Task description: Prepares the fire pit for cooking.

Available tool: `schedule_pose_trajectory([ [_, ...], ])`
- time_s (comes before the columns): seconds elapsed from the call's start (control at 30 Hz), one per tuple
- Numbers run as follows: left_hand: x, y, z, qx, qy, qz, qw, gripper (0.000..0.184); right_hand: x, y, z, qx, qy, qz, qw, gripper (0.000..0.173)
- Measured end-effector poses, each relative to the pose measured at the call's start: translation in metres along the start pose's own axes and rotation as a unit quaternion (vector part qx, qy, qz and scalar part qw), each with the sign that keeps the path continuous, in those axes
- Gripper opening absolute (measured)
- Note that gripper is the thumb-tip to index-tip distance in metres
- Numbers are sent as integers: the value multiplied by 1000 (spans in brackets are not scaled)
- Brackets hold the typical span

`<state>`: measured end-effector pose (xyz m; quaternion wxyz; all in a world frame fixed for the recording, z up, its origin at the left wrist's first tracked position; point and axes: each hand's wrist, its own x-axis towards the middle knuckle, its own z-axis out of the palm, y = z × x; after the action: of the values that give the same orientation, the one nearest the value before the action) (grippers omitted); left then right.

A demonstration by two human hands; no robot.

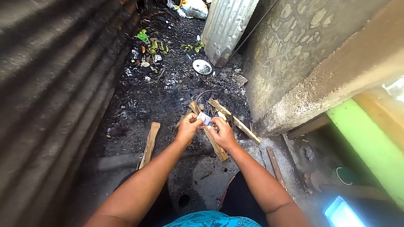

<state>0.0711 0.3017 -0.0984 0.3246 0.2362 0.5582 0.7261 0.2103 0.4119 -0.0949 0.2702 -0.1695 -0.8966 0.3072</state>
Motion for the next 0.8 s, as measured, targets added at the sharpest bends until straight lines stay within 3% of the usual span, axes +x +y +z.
schedule_pose_trajectory([
  [0.1, -2, 0, -4, 205, -31, 140, 968, 15, 5, 1, 6, 167, 20, 126, 978, 28],
  [0.2, -2, 2, -7, 376, -68, 278, 881, 21, 13, 4, 16, 400, 63, 258, 877, 19],
  [0.3, -2, 0, -7, 427, -76, 330, 838, 21, 14, 5, 21, 471, 76, 304, 824, 11],
  [0.37, -2, -1, -6, 433, -75, 346, 829, 21, 14, 6, 24, 454, 66, 302, 835, 12],
  [0.6, -7, -7, -2, 452, -85, 385, 800, 23, 7, 11, 30, 280, 45, 223, 933, 8],
  [0.8, -10, -7, 1, 424, -80, 301, 851, 28, 9, 10, 26, 261, 11, 206, 943, 8],
])
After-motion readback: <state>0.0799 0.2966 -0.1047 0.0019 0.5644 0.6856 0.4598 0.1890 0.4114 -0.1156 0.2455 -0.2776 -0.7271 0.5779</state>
